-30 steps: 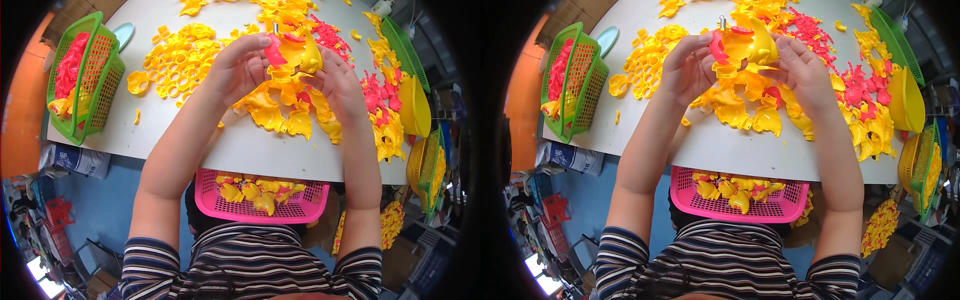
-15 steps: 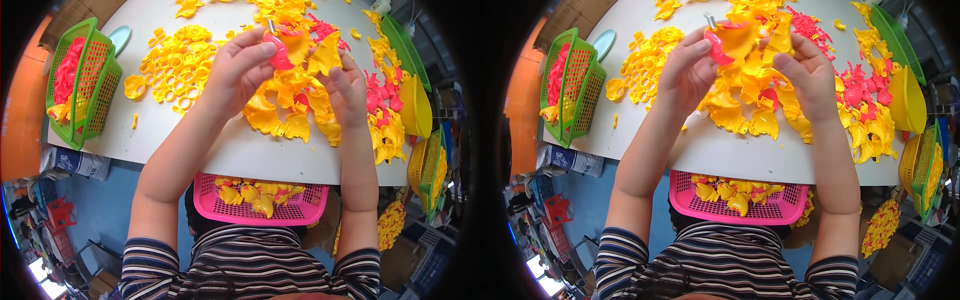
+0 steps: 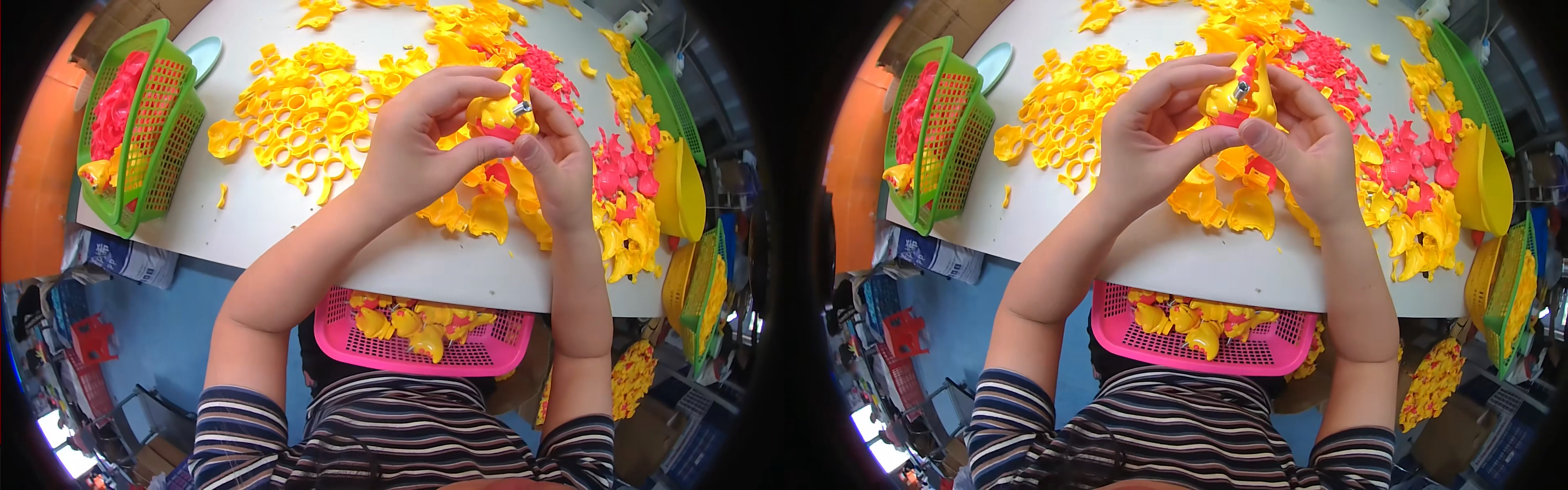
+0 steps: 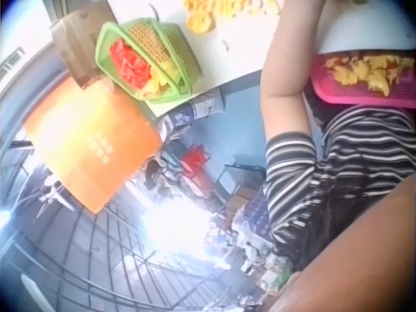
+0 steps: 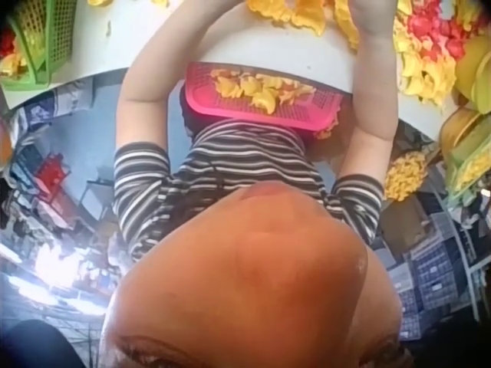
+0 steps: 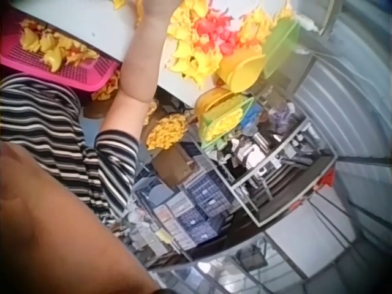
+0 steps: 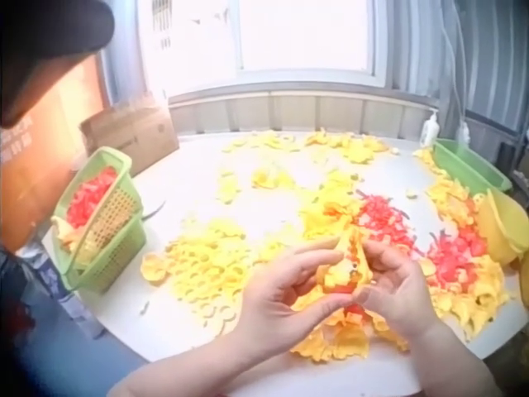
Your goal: Assembling yellow and pink plastic toy components at a factory workbench.
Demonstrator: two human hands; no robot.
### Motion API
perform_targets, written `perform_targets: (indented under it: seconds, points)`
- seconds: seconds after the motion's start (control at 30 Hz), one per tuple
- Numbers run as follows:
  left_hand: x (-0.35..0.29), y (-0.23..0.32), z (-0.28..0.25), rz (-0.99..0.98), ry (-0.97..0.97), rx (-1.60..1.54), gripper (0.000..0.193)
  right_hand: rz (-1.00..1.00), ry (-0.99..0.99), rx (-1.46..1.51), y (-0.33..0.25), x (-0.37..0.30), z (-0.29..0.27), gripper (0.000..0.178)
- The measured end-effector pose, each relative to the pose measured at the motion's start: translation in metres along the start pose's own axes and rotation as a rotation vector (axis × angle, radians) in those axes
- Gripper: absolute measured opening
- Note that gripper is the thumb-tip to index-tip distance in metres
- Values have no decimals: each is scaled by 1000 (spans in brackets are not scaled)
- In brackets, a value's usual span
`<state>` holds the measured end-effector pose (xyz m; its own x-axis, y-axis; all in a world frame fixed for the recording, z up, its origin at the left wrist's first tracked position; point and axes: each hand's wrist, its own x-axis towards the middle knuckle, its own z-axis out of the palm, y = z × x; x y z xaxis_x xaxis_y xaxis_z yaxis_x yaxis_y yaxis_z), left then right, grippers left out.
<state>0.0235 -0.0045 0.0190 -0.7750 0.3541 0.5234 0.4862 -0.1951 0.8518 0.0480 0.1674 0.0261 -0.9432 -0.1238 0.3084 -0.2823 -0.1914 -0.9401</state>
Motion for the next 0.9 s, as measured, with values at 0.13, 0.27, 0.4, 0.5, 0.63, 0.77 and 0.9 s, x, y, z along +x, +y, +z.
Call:
perform_targets:
  seconds: [0.13, 0.27, 0.4, 0.5, 0.63, 0.77, 0.9]
  points:
    - [-1, 0, 4, 35, 16, 32, 44, 52, -2, 27, -2, -3, -4, 60]
    - [-1, 2, 6, 83, 6, 72, 43, 63, 26, 108, 0, -4, -7, 60]
    - [-2, 3, 3, 76, 16, 116, 43, 5, -31, 1, 1, -4, -8, 57]
    - [-1, 4, 1, 134, 17, 123, 40, 5, -44, -38, 1, -5, -11, 55]
    - [-1, 12, 4, 239, 40, 342, 34, 34, -89, -17, 3, -6, -26, 57]
    - [-1, 8, 5, 305, 120, 364, 33, -56, -118, -70, -7, -3, -12, 58]
    - [0, 7, 4, 310, 151, 412, 33, -12, -40, -243, -11, -5, -9, 58]
